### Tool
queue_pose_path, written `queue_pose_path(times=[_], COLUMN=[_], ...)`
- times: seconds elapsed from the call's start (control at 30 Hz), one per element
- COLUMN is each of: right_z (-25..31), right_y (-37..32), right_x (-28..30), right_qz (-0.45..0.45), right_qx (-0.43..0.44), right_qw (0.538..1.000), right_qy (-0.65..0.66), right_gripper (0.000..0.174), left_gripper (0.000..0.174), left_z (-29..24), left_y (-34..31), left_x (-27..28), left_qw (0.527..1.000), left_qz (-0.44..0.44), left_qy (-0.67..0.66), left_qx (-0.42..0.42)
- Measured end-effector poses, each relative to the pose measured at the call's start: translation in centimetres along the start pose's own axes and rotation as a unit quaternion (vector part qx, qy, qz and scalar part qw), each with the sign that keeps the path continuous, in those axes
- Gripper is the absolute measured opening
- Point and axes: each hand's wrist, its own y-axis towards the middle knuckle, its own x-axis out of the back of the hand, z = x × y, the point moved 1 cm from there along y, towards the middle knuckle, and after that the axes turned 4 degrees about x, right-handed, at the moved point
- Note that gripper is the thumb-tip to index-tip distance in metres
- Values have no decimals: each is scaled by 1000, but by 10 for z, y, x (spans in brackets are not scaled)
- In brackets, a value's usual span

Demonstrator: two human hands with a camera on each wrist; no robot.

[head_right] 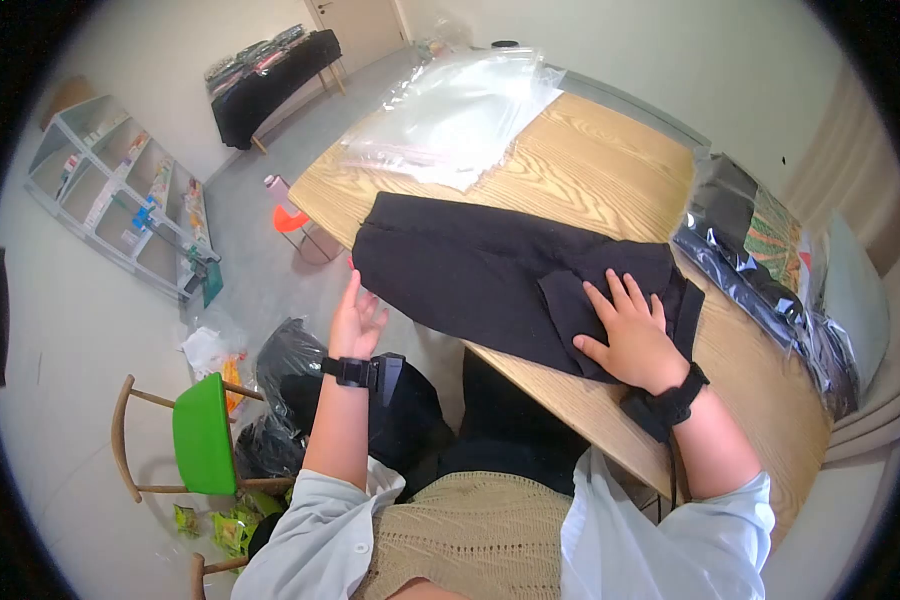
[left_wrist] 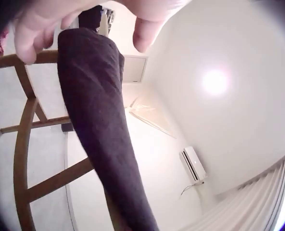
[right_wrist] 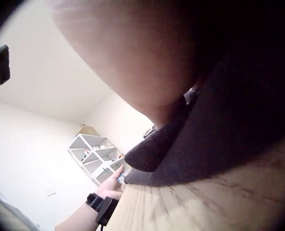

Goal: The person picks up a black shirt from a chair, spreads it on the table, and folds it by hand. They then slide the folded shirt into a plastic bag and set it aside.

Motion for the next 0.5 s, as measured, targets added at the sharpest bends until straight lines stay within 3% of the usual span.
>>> queue_pose_path(times=[0.13,0.17,0.2,0.23,0.27,0.3,0.33,0.37,0.47,0.5], right_z=[1,2,3,3,3,3,2,2,2,2], right_y=[0,0,0,0,0,0,0,0,0,-1], right_x=[0,1,2,2,2,2,1,1,1,1], right_qz=[1,6,7,5,7,8,8,7,2,-2], right_qx=[-4,-8,-10,-8,-10,-12,-11,-11,-7,-7], right_qw=[1000,1000,1000,1000,1000,1000,1000,1000,1000,1000], right_qy=[-8,-7,-5,-4,-3,-2,1,-1,0,1], right_gripper=[65,66,66,66,66,66,66,66,66,66], left_gripper=[63,59,57,57,58,60,58,58,58,58], left_z=[-12,-15,-23,-30,-41,-50,-58,-63,-73,-77], left_y=[23,42,48,56,55,52,51,49,44,48], left_x=[-13,-7,-9,-8,-14,-25,-35,-42,-62,-66], left_qw=[999,969,881,880,778,645,707,706,579,576], left_qz=[25,-77,-176,-177,-165,-147,-100,-102,-122,-120], left_qy=[22,170,308,308,462,598,605,607,772,774], left_qx=[0,-162,-314,-316,-392,-452,-352,-352,-232,-233])
